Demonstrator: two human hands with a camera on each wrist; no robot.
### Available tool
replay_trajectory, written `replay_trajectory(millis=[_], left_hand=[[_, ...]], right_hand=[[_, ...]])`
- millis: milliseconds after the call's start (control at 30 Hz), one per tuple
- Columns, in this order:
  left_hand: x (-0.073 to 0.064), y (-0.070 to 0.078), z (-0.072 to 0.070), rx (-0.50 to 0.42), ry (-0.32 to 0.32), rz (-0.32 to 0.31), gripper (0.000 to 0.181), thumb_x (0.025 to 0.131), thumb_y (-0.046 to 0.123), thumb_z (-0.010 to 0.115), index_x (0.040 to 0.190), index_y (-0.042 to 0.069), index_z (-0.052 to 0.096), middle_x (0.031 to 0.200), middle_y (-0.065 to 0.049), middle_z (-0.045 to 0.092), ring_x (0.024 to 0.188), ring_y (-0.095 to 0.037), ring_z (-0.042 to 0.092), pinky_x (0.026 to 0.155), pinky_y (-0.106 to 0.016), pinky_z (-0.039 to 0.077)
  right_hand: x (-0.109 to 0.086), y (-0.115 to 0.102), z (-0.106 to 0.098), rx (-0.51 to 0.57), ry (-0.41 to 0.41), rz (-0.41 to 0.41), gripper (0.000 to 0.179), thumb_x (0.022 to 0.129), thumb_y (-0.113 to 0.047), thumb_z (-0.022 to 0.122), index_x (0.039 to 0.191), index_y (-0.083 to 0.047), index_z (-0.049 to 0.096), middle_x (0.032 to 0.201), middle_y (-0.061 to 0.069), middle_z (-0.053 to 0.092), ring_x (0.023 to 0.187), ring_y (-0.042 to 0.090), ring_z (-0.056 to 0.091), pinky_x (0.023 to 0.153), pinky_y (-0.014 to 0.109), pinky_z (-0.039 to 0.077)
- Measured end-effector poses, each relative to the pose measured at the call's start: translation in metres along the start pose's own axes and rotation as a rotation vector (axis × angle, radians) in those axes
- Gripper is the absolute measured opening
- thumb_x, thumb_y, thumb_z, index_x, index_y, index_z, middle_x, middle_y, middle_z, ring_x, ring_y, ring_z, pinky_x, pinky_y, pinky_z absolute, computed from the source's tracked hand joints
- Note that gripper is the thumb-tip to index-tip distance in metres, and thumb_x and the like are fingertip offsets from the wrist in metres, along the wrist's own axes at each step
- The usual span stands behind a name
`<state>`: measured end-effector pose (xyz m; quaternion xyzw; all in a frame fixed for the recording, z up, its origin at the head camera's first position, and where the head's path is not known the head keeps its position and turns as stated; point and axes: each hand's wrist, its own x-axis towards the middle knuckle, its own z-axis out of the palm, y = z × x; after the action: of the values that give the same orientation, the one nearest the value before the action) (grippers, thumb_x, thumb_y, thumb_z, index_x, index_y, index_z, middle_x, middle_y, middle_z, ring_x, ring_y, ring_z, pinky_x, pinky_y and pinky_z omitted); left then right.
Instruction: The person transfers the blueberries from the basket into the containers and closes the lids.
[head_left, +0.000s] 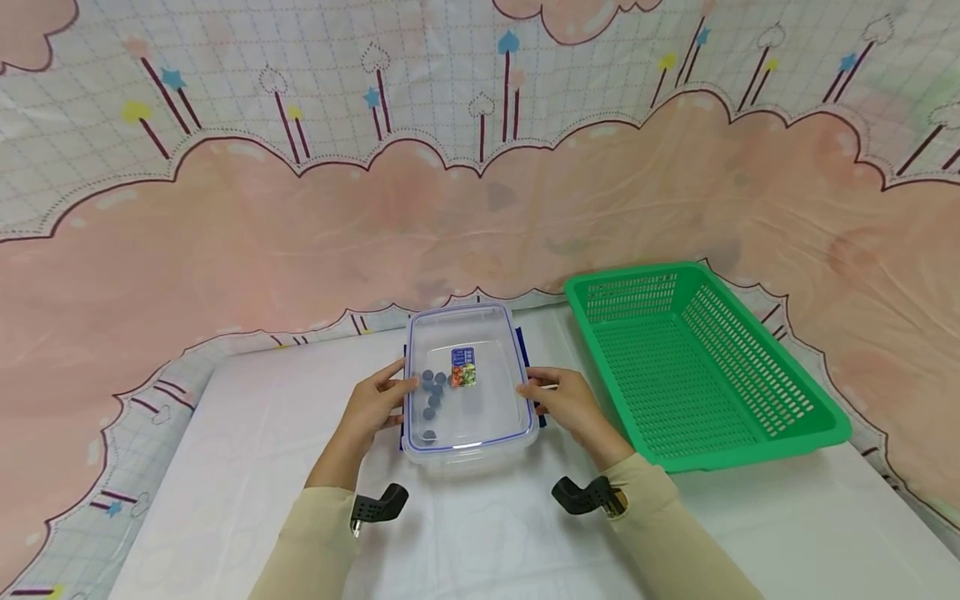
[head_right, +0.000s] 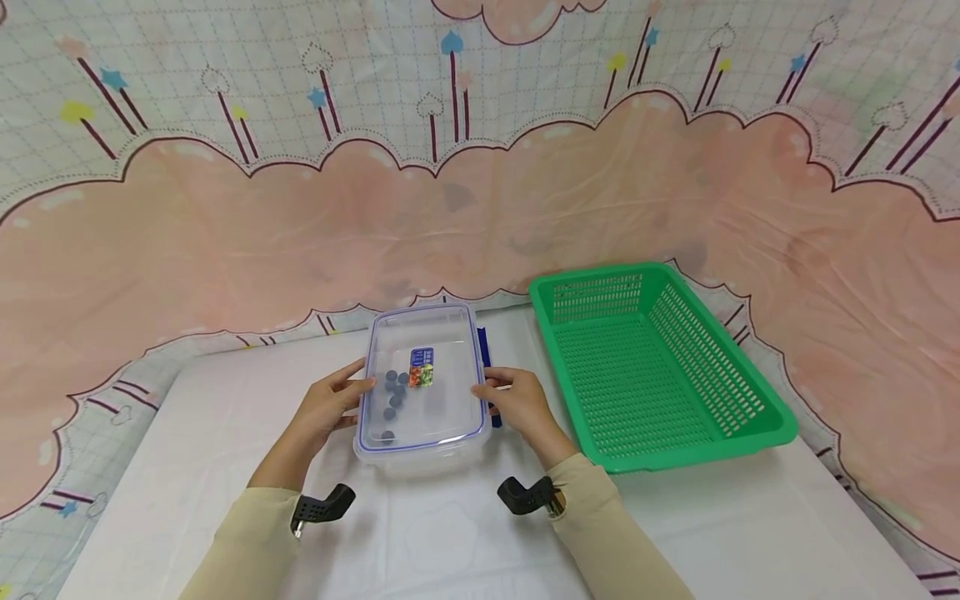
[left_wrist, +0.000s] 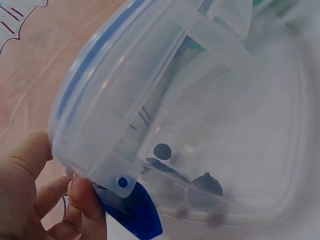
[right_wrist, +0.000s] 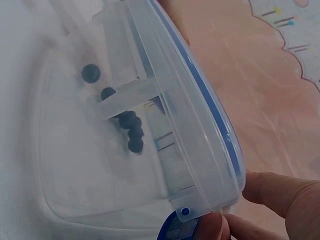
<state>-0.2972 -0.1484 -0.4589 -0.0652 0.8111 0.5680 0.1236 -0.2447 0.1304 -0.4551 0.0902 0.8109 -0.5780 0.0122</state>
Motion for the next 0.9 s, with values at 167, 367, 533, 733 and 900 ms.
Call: replay_trajectory(millis=[167, 367, 533, 733, 900], left_hand=[[0.001, -0.002, 0.0, -0.029, -0.008, -0.014, 0.064, 0.094, 0.034, 0.066, 0.151, 0.025, 0.04, 0.124, -0.012, 0.053, 0.101, -0.02, 0.06, 0.069, -0.021, 0.053], [0.0, -0.003, 0.002, -0.051, -0.014, -0.044, 0.064, 0.094, 0.035, 0.065, 0.152, 0.029, 0.038, 0.123, -0.01, 0.05, 0.103, -0.021, 0.057, 0.07, -0.021, 0.053], [-0.002, -0.002, 0.001, -0.053, -0.015, -0.037, 0.063, 0.095, 0.035, 0.065, 0.152, 0.029, 0.038, 0.123, -0.011, 0.049, 0.102, -0.02, 0.058, 0.069, -0.021, 0.053], [-0.004, -0.002, 0.0, 0.005, 0.045, 0.02, 0.06, 0.092, 0.037, 0.068, 0.147, 0.023, 0.047, 0.113, -0.009, 0.054, 0.092, -0.015, 0.059, 0.065, -0.02, 0.054], [-0.012, -0.011, -0.003, 0.044, 0.142, 0.081, 0.059, 0.093, 0.043, 0.066, 0.142, 0.013, 0.054, 0.113, -0.013, 0.06, 0.088, -0.014, 0.055, 0.064, -0.022, 0.055]], right_hand=[[0.0, 0.001, -0.001, 0.018, -0.004, -0.022, 0.042, 0.089, -0.014, 0.071, 0.126, 0.003, 0.064, 0.099, 0.011, 0.066, 0.078, 0.015, 0.064, 0.068, 0.029, 0.057], [0.001, 0.003, -0.003, 0.04, -0.035, -0.031, 0.043, 0.09, -0.013, 0.071, 0.128, 0.003, 0.062, 0.1, 0.011, 0.064, 0.085, 0.016, 0.064, 0.069, 0.03, 0.057], [0.0, 0.003, -0.003, 0.049, -0.045, -0.019, 0.044, 0.09, -0.014, 0.071, 0.13, 0.001, 0.061, 0.101, 0.01, 0.064, 0.089, 0.017, 0.064, 0.071, 0.029, 0.057], [-0.002, 0.004, -0.001, 0.054, -0.011, -0.003, 0.044, 0.089, -0.017, 0.072, 0.129, -0.002, 0.063, 0.101, 0.01, 0.065, 0.084, 0.015, 0.062, 0.07, 0.028, 0.055], [-0.003, 0.007, 0.001, 0.056, 0.067, 0.019, 0.052, 0.088, -0.022, 0.074, 0.134, -0.002, 0.058, 0.106, 0.013, 0.063, 0.088, 0.018, 0.058, 0.069, 0.025, 0.047]])
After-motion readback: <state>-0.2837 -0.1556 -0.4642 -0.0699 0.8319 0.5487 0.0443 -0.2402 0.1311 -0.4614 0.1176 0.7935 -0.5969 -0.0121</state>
